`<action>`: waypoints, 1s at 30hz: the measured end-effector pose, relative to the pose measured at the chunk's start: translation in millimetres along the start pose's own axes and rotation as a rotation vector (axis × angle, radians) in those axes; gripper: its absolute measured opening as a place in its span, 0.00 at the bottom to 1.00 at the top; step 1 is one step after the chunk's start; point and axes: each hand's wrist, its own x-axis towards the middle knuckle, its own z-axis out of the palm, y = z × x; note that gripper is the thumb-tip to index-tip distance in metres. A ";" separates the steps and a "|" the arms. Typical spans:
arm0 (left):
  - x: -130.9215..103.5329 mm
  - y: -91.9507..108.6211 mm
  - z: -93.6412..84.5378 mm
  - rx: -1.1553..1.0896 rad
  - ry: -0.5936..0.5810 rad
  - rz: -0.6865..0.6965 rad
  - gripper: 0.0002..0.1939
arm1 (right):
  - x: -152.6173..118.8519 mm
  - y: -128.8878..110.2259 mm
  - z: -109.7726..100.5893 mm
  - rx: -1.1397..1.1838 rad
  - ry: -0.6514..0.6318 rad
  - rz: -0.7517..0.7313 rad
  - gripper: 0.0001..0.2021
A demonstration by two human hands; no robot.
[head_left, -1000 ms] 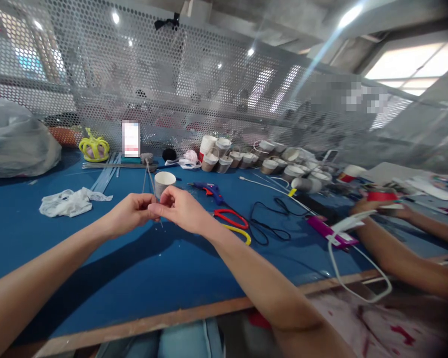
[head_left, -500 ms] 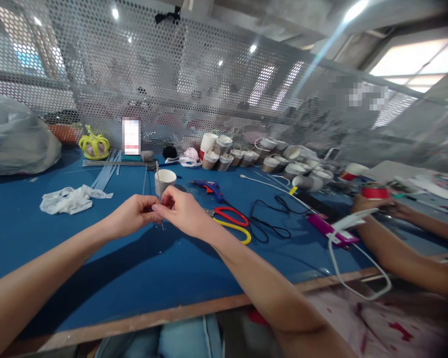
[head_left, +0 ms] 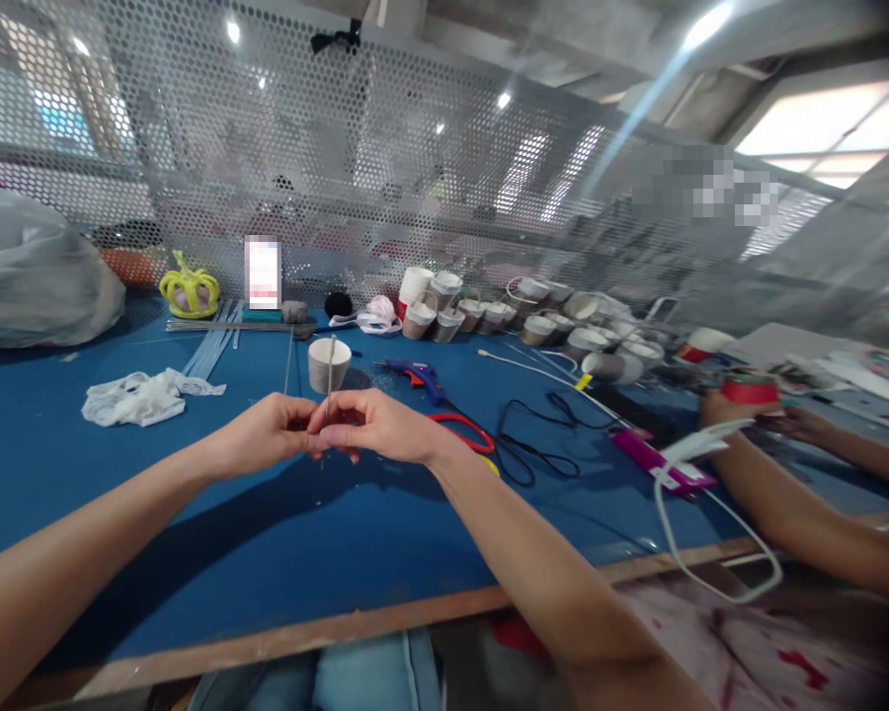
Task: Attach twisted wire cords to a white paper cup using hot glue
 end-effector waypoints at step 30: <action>-1.7 2.0 -8.1 0.092 -0.036 -0.024 0.11 | -1.2 6.1 12.7 0.038 0.278 0.059 0.07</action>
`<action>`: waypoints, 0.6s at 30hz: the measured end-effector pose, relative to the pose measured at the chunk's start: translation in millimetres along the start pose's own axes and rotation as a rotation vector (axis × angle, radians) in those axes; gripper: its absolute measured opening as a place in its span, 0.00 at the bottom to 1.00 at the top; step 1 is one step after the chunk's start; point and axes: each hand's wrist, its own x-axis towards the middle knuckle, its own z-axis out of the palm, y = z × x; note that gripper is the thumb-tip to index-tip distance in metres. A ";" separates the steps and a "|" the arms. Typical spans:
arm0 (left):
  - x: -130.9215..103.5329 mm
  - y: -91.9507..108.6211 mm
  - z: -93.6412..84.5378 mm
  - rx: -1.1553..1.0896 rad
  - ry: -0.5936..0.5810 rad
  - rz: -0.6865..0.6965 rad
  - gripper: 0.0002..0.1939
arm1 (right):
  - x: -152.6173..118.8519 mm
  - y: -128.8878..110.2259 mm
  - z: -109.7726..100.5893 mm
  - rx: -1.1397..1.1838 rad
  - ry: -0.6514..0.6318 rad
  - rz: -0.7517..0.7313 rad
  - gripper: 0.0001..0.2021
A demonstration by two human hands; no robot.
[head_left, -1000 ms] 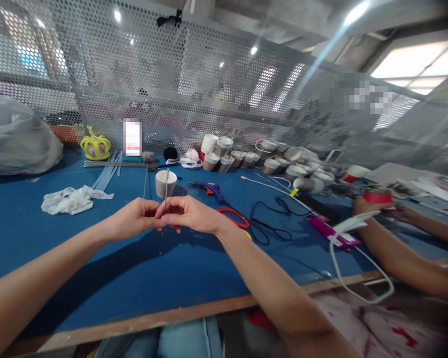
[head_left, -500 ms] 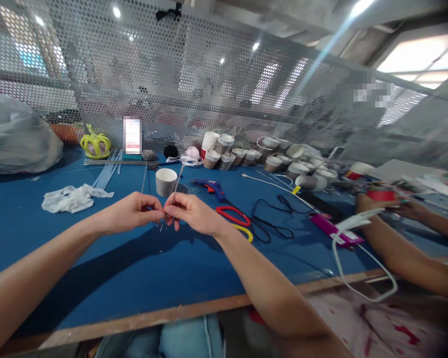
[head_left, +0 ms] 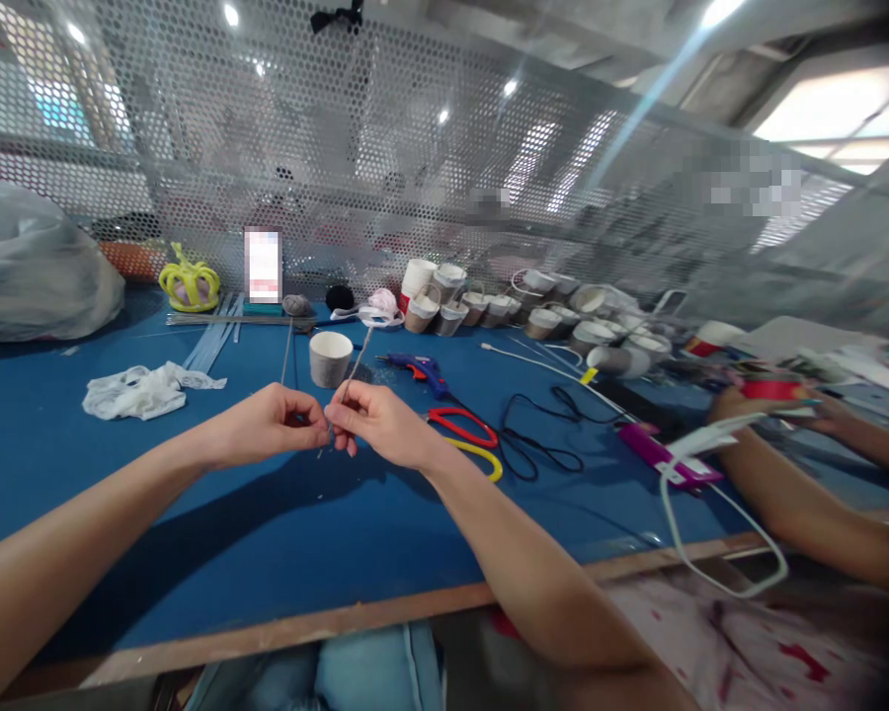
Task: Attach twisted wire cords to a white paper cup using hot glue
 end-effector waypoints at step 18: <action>-5.1 8.8 -10.5 0.013 -0.018 0.014 0.11 | -6.1 -0.3 -4.2 0.014 -0.004 -0.023 0.09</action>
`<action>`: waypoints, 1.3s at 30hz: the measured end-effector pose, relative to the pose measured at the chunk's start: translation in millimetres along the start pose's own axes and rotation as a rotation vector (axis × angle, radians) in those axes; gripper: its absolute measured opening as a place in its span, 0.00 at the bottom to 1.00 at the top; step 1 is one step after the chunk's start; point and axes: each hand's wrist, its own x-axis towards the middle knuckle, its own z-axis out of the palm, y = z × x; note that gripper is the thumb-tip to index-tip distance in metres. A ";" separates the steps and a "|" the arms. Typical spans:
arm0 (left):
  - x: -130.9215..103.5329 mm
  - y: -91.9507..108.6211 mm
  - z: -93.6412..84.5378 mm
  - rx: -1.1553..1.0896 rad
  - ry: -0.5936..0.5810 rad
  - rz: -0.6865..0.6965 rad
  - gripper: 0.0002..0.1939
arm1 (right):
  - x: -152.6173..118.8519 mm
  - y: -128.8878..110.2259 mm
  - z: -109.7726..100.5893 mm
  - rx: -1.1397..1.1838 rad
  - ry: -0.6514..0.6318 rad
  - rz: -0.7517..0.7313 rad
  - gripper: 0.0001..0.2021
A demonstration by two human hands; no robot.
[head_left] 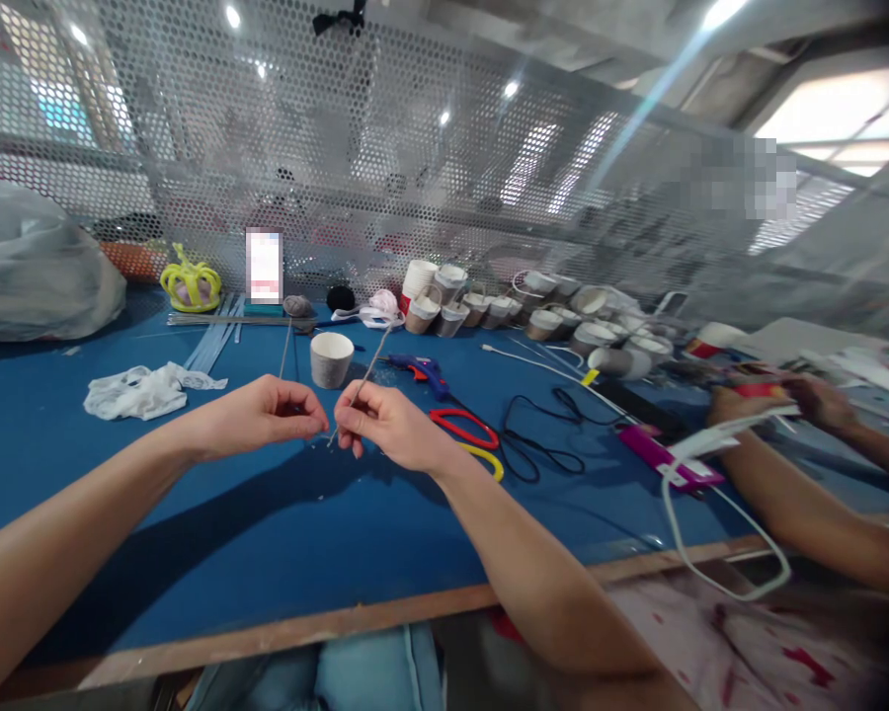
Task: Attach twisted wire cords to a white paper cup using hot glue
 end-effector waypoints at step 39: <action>3.9 -6.1 9.8 0.023 0.078 -0.027 0.11 | -0.7 -3.5 6.3 0.025 -0.020 0.028 0.12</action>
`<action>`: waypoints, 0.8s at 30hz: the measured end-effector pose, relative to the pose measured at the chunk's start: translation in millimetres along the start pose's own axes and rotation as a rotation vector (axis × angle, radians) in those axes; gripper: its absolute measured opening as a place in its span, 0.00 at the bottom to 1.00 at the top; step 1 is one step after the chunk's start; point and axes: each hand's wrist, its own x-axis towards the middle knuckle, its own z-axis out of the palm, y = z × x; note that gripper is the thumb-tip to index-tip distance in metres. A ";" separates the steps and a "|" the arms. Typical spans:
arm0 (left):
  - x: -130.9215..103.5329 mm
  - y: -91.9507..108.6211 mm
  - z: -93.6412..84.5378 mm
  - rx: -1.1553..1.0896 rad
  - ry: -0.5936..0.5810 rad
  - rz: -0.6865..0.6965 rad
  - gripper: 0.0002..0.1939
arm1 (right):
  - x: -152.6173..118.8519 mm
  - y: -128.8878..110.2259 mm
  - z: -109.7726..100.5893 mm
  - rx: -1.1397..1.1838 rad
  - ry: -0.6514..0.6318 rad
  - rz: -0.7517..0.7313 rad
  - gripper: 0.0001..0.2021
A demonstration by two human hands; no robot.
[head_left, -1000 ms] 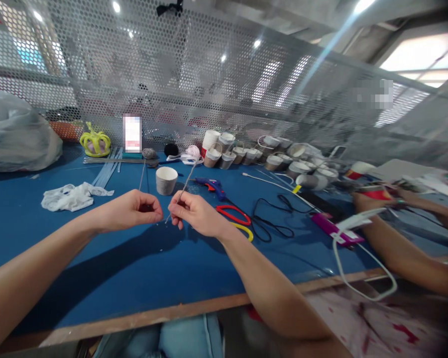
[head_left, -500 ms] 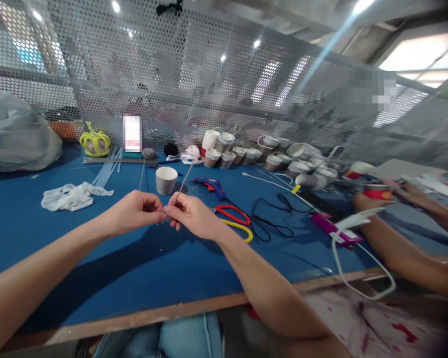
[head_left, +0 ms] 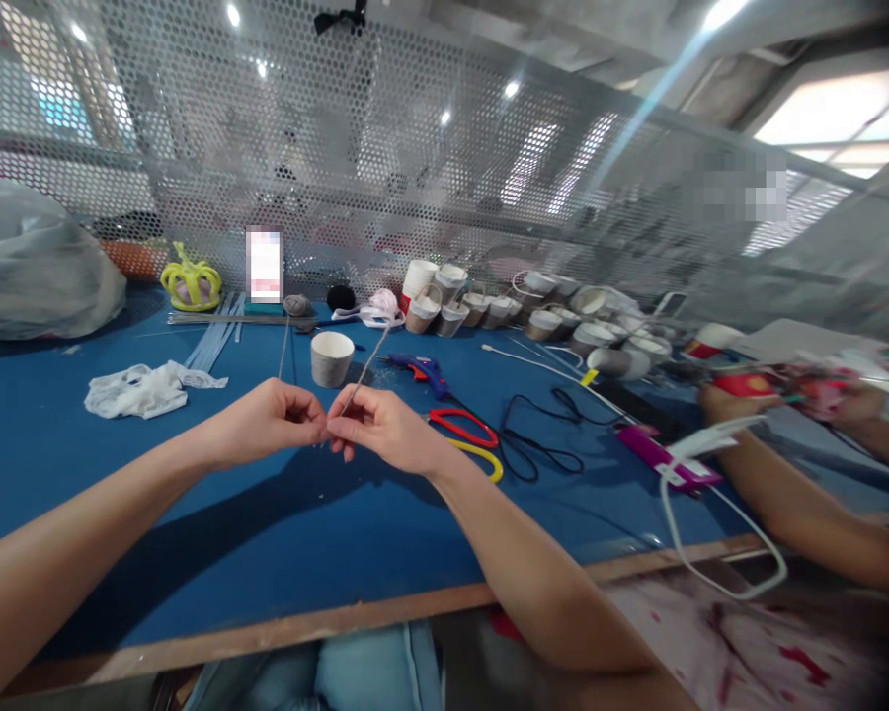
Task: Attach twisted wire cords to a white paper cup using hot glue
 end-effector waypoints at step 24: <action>-4.1 7.9 -5.3 0.199 -0.057 -0.002 0.11 | -0.3 -0.4 2.7 -0.225 0.141 0.019 0.07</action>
